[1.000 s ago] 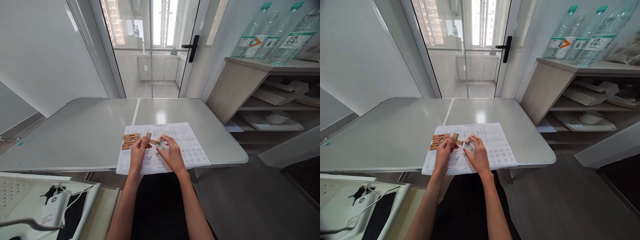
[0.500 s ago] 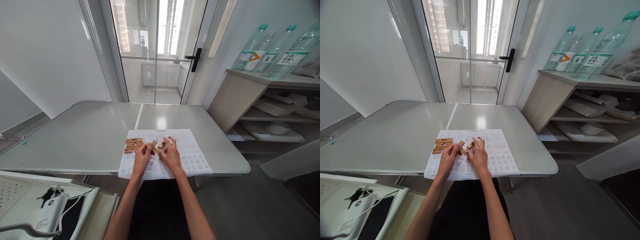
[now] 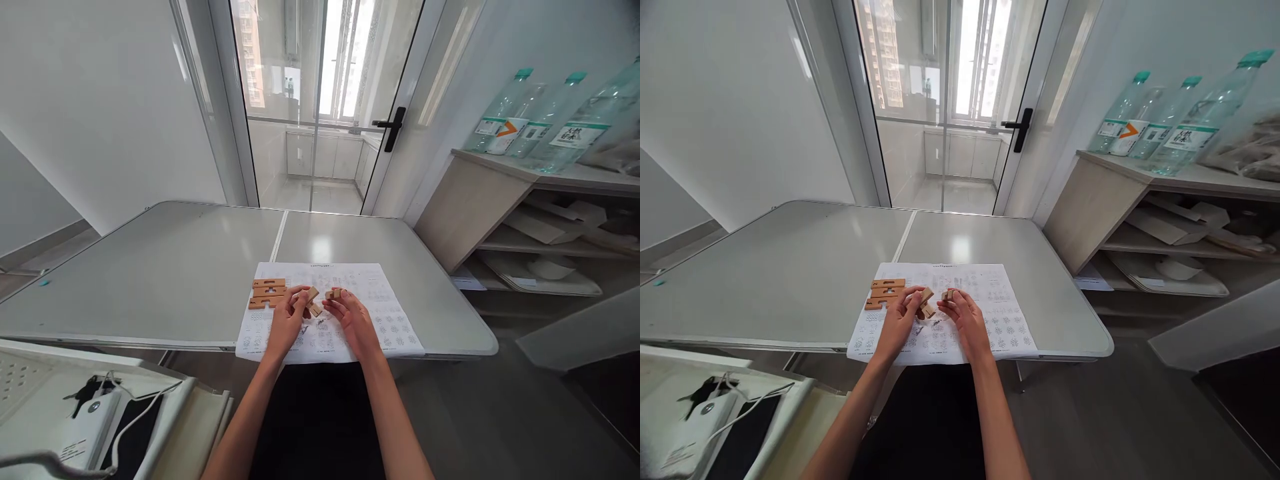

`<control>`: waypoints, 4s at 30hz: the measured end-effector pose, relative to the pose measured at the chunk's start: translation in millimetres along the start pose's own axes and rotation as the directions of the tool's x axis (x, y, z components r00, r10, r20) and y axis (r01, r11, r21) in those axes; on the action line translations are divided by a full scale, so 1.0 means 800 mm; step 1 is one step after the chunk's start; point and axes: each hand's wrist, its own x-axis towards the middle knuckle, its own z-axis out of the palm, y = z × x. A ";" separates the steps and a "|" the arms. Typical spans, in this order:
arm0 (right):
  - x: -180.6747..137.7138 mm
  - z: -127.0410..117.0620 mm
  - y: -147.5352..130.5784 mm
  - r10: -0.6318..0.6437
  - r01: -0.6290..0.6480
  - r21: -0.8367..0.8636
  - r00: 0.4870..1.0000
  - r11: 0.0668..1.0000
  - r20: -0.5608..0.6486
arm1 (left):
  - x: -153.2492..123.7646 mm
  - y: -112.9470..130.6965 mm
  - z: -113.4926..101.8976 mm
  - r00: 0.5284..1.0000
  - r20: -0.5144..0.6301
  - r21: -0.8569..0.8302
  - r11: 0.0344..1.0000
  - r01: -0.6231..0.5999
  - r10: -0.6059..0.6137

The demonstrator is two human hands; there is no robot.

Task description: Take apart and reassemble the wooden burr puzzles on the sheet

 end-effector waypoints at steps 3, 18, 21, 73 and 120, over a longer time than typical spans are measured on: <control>0.000 0.001 0.001 0.030 -0.031 0.025 0.999 0.999 0.044 | 0.001 0.000 0.000 1.000 0.018 0.022 1.000 -0.017 0.017; 0.005 0.003 0.001 0.082 -0.082 0.122 0.997 0.989 0.002 | 0.005 -0.008 -0.004 0.992 0.129 0.034 0.999 -0.007 0.003; 0.007 0.002 0.004 0.069 -0.067 0.135 0.998 0.989 -0.012 | 0.006 -0.011 -0.004 0.995 0.095 0.041 0.999 0.003 -0.007; -0.012 0.014 -0.009 0.029 -0.056 -0.220 0.992 0.974 -0.126 | 0.006 -0.015 -0.001 1.000 -0.022 -0.097 0.995 -0.010 0.007; -0.033 0.021 -0.019 -0.150 0.019 -0.771 0.984 0.636 -0.099 | -0.019 -0.005 -0.001 0.940 0.238 0.237 0.923 -0.302 0.247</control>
